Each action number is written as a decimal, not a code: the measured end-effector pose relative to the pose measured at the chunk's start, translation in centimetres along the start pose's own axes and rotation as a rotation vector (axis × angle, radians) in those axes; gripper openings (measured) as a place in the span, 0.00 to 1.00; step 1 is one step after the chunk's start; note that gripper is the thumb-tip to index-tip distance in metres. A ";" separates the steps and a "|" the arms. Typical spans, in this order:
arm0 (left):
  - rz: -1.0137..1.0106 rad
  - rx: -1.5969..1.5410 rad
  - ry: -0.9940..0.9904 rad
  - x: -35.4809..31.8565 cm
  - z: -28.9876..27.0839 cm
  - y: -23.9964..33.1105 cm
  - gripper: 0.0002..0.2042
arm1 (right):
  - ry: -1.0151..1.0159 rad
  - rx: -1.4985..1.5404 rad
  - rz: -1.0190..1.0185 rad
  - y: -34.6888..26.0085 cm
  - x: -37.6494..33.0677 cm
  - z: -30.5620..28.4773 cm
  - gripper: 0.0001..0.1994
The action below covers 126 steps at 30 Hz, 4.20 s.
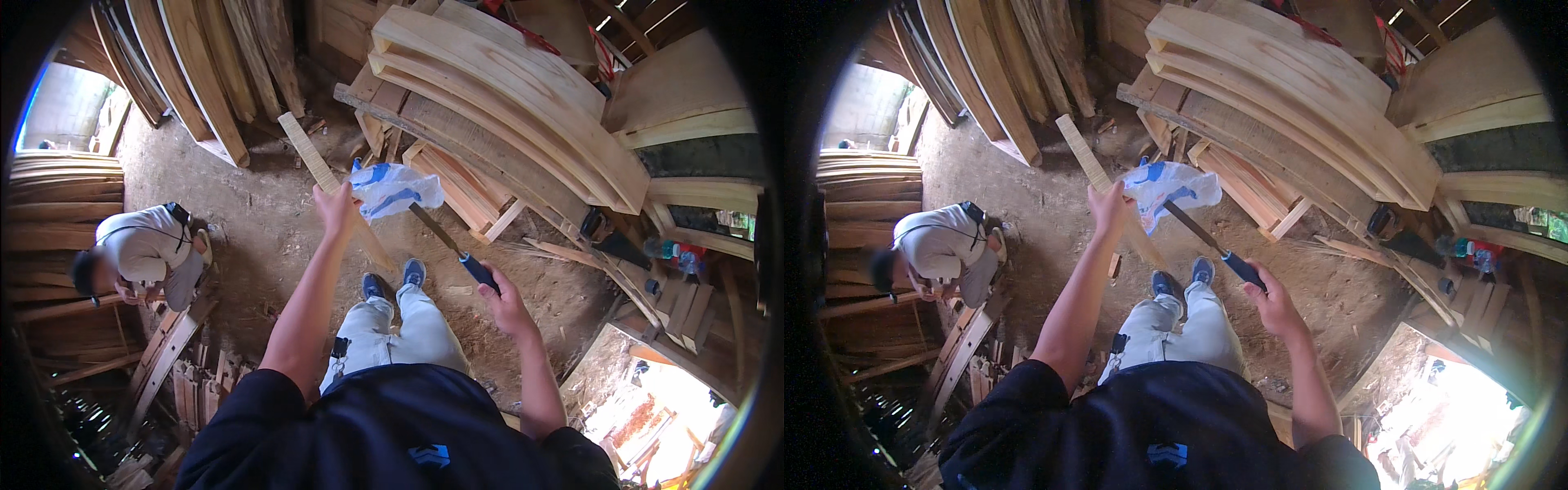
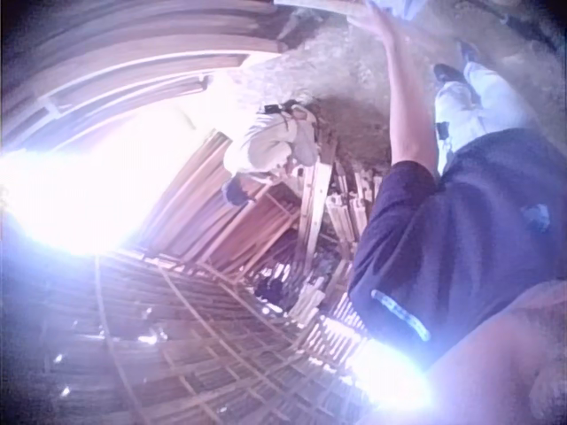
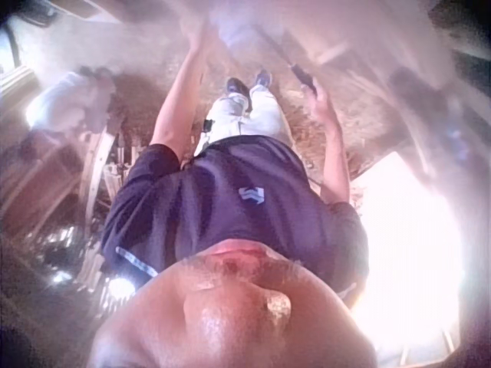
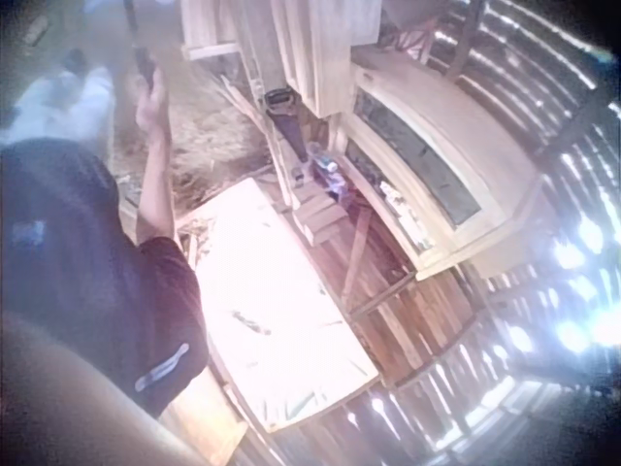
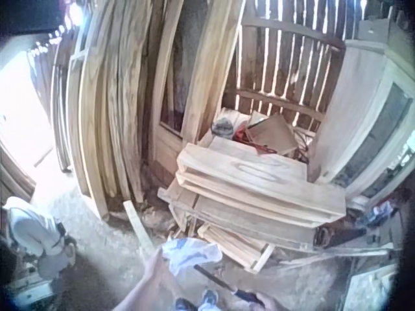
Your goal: The person sits on the ground and assembles a small wooden frame by hand, fitting rectangular pieces together. They briefly stand to retrieve a plastic bag and a utility knife, then return to the ground to continue assembling and adjusting the frame components.
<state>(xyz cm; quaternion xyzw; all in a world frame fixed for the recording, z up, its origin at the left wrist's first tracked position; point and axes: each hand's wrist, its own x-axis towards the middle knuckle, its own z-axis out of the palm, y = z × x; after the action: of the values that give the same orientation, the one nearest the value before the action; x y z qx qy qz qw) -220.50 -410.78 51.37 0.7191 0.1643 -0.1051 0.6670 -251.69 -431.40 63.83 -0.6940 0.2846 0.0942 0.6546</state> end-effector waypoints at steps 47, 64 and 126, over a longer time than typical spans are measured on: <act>-0.679 0.328 0.023 20.4 -67.9 2.7 0.16 | 0.070 -0.929 0.589 -1.2 39.1 34.0 0.23; -0.672 -0.033 -0.019 60.0 -77.0 29.9 0.15 | -0.662 -1.171 -0.012 -45.3 77.5 79.8 0.20; -0.591 -0.210 0.569 151.3 -159.9 64.4 0.19 | -0.360 -1.433 -0.364 -96.0 151.2 188.2 0.20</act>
<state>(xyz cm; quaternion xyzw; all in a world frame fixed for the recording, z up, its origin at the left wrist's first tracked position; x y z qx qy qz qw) -67.31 -240.97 68.94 0.5695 0.5509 -0.0721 0.6058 -32.42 -293.21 46.23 -0.9593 -0.0762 0.2583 0.0854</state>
